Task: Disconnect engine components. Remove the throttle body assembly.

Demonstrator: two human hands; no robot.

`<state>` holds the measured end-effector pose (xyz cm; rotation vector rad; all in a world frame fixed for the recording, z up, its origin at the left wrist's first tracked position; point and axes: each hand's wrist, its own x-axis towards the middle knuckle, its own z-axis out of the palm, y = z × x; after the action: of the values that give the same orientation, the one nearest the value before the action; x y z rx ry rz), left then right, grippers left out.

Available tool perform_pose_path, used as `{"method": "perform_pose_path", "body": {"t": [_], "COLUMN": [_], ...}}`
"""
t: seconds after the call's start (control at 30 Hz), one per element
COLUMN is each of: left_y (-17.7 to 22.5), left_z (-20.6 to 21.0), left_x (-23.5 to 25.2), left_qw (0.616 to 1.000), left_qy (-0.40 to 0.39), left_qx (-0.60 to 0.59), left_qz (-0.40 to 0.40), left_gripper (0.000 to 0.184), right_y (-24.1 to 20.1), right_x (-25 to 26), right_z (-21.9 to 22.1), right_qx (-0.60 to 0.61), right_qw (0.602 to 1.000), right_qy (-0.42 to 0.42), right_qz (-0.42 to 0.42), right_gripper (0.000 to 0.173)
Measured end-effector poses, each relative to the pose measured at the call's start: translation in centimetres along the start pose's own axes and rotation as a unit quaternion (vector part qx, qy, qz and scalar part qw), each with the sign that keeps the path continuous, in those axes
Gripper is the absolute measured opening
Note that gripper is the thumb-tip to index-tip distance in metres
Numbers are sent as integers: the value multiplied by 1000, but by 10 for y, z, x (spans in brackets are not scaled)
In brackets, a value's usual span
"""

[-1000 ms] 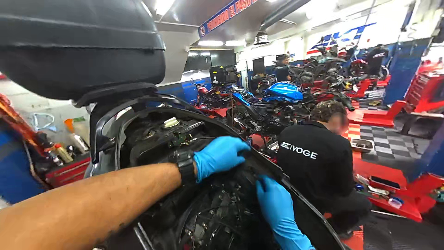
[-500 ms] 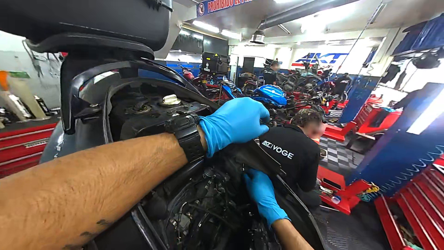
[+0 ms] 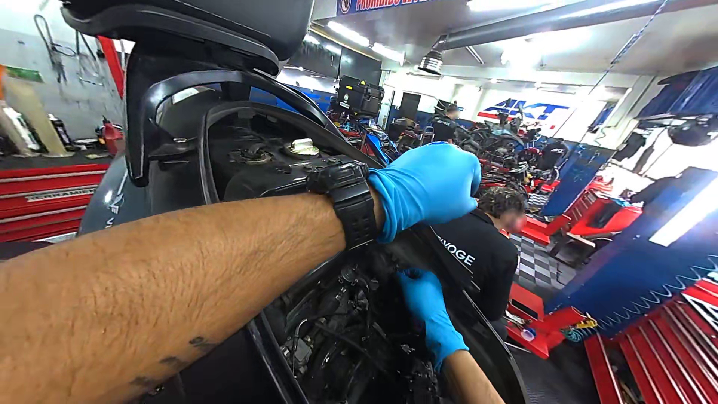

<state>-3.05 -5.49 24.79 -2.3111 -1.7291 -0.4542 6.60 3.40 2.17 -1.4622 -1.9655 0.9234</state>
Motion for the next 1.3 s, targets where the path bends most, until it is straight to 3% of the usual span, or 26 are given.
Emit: {"method": "perform_pose_path", "body": {"t": [0.2, 0.6, 0.73, 0.93, 1.1, 1.2, 1.3], "left_y": [2, 4, 3, 0, -2, -9, -10], "left_z": [1, 0, 0, -1, 2, 5, 6], "left_x": [-1, -2, -2, -2, -4, -2, -1], "left_qw": [1000, 1000, 1000, 997, 994, 993, 992], "left_qy": [2, -16, -31, -74, -70, -59, -64], "left_qx": [-10, -4, -2, 24, 82, 102, 108], "left_qz": [-1, 0, -5, -14, 3, 13, 9], "left_gripper": [21, 20, 22, 27, 31, 33, 34], "right_y": [0, -13, -7, 16, 73, 94, 91], "right_x": [2, 2, 5, -30, -78, -88, -82], "right_z": [12, 11, 11, -46, -107, -113, -101], "right_qx": [131, 40, 40, -29, 63, -12, -157], "right_qw": [991, 997, 998, 998, 989, 991, 978], "right_qy": [2, 60, 39, 18, -4, -15, -110], "right_qz": [18, 39, 31, -55, -132, -130, -82], "right_gripper": [21, 23, 25, 31, 30, 43, 79]}}
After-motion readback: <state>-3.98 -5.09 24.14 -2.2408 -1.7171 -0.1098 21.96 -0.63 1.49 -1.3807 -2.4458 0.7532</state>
